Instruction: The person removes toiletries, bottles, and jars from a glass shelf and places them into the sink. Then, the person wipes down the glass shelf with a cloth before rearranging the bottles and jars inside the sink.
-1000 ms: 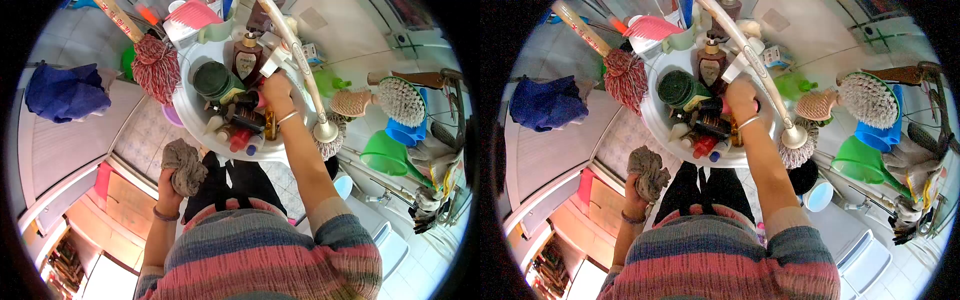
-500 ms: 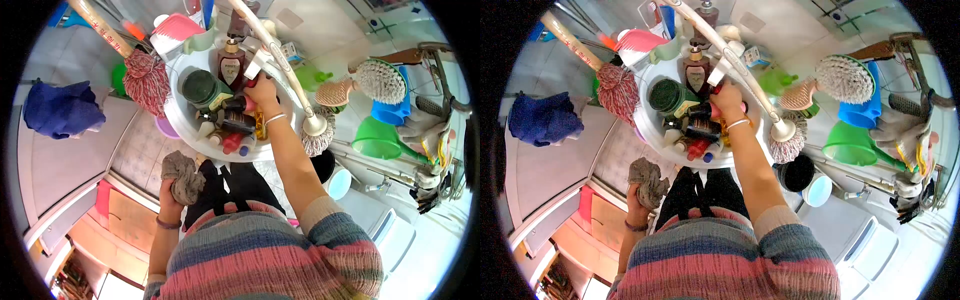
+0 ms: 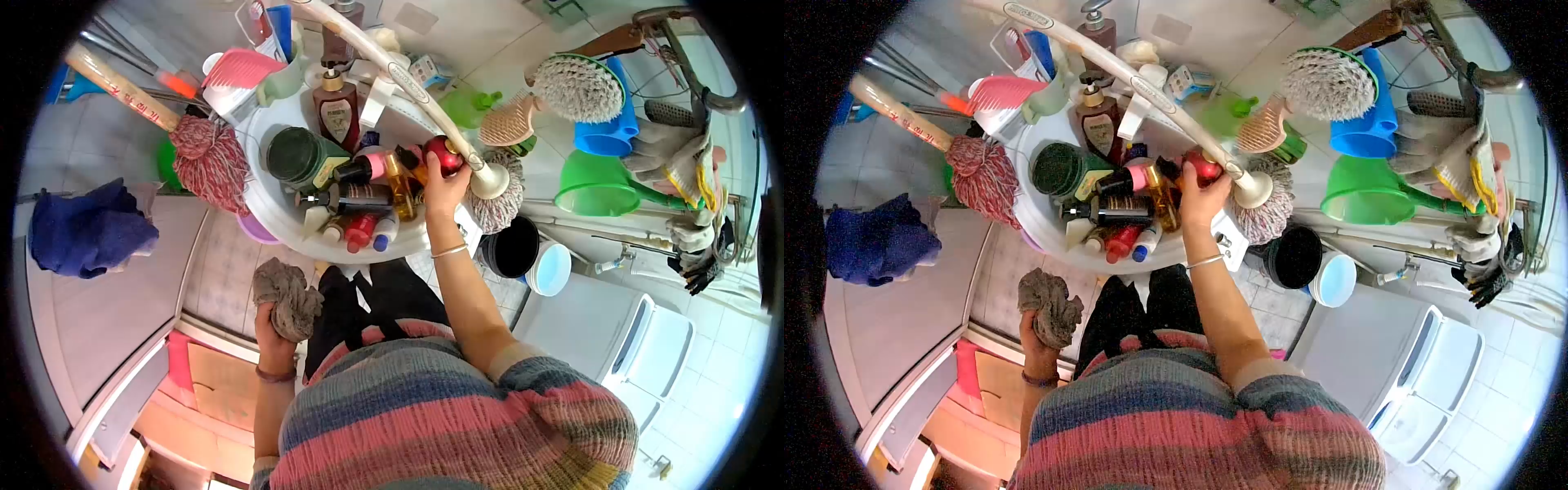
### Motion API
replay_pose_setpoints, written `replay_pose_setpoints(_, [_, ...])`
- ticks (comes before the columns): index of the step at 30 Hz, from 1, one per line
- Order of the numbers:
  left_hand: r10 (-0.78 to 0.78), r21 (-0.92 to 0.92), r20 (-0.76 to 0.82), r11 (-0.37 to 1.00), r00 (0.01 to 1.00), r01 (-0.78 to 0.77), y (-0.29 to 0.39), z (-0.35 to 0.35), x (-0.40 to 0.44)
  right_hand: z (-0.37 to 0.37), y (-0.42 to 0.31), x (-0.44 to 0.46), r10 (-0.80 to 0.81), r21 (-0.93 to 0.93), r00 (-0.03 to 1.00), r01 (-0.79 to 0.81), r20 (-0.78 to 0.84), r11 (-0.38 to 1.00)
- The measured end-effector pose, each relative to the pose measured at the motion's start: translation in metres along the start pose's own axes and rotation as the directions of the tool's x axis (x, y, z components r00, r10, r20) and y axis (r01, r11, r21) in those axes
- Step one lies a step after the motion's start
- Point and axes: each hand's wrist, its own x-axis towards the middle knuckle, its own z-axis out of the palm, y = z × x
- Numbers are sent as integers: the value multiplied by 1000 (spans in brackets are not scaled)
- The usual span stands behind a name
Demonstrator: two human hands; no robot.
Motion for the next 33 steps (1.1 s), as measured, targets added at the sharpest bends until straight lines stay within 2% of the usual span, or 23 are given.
replay_pose_setpoints(1, [-8,7,22,1000,1000,8,1,0,2,-2,-6,-1,65,-11,998,-66,-18,998])
replay_pose_setpoints(4, [-11,-4,4,1000,1000,11,3,4,5,3,-24,-5,97,51,992,-93,-79,994])
replay_pose_setpoints(7, [-38,-85,123,995,992,49,11,14,1,13,-23,-7,354,409,922,-266,-155,873])
replay_pose_setpoints(8, [-44,-69,139,996,989,54,11,7,3,14,-10,-6,348,392,917,-251,-197,885])
replay_pose_setpoints(11, [-71,-69,127,994,989,81,12,-6,4,18,20,-2,354,554,917,-200,-185,808])
replay_pose_setpoints(14, [-85,-55,143,994,986,93,16,-7,1,24,35,6,377,475,885,-217,-273,853])
replay_pose_setpoints(16, [-75,-39,127,996,989,80,20,-2,-2,30,35,13,365,520,885,-174,-290,836])
replay_pose_setpoints(19, [-86,-18,106,996,991,89,26,-6,-3,26,-9,14,506,510,816,-321,-279,798])
replay_pose_setpoints(21, [-94,-10,100,995,991,95,29,-9,-2,28,42,7,359,397,888,-231,-287,888])
replay_pose_setpoints(23, [-94,-5,100,995,990,95,33,-12,-3,21,27,-10,230,197,922,-174,-311,965])
replay_pose_setpoints(24, [-71,61,116,996,991,64,35,-13,-3,13,4,-23,392,351,907,-321,-152,880])
replay_pose_setpoints(25, [-48,125,133,992,990,32,36,-13,-4,15,-1,-33,370,382,924,-308,-98,871])
replay_pose_setpoints(26, [-28,186,151,982,988,-1,36,-13,-5,15,-3,-41,225,255,970,-195,-90,947])
replay_pose_setpoints(27, [-33,159,127,987,991,13,36,-12,-3,16,-3,-46,76,127,995,-68,-61,990])
replay_pose_setpoints(29, [-45,109,77,993,996,37,39,-9,1,25,-14,-47,-5,28,992,2,125,1000])
replay_pose_setpoints(30, [-40,96,68,995,997,33,41,-11,1,34,-21,-48,97,213,983,-130,159,968])
replay_pose_setpoints(33, [-17,63,49,998,999,14,45,-17,0,58,-11,-31,132,244,925,-229,356,942])
